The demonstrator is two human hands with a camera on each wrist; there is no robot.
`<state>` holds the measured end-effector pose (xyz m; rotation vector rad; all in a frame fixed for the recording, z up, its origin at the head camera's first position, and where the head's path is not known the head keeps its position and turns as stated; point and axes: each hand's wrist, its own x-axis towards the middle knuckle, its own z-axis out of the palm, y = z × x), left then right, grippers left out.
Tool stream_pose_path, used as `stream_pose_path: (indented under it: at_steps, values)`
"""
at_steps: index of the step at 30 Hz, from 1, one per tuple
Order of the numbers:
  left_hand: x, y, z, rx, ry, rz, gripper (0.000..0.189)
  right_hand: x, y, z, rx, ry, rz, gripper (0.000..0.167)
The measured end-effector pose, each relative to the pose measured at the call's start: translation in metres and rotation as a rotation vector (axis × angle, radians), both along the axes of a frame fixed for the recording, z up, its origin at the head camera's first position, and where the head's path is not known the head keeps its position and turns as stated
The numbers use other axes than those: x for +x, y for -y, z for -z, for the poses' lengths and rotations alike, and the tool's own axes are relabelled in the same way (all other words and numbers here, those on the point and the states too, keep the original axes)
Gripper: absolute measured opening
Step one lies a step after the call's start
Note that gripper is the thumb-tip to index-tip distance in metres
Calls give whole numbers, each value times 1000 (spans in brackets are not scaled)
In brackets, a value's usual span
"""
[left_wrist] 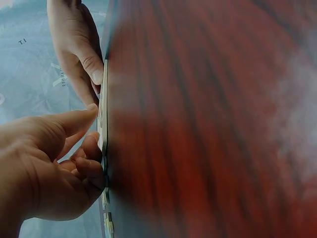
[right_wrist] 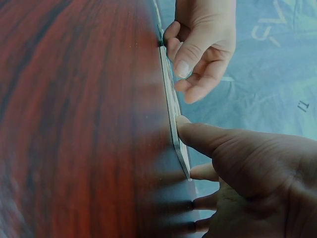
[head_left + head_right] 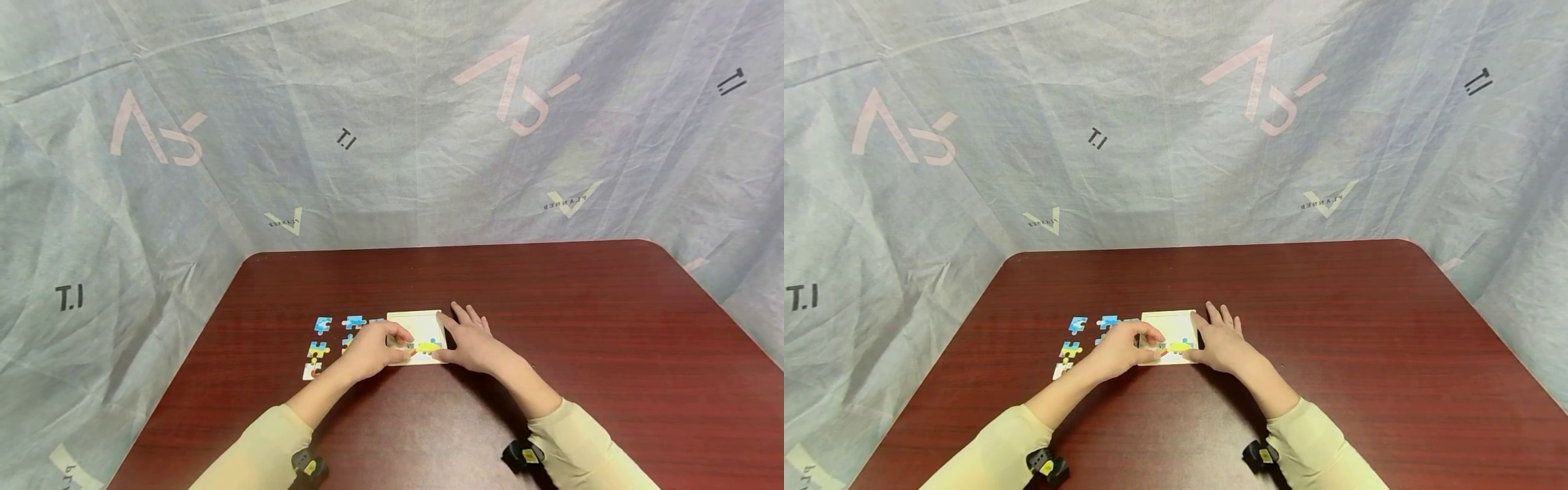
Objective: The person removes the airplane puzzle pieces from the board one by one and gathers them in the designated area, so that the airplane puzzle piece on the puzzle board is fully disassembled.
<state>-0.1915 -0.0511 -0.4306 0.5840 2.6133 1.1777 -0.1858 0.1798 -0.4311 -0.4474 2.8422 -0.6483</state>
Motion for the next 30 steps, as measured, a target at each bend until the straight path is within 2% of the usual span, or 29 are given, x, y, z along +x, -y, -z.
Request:
stream_pose_path:
  at_steps: [4, 11, 30]
  values:
    - [-1, -2, 1, -61, -17, 18, 24, 0, 0, -1, -3, 7, 0, 79]
    - [-2, -6, -2, -160, -26, 12, 26, 1, 0, -2, -3, 14, -1, 79]
    - [3, -9, -6, -225, -84, 29, 22, 0, 0, 1, 16, 3, -7, 78]
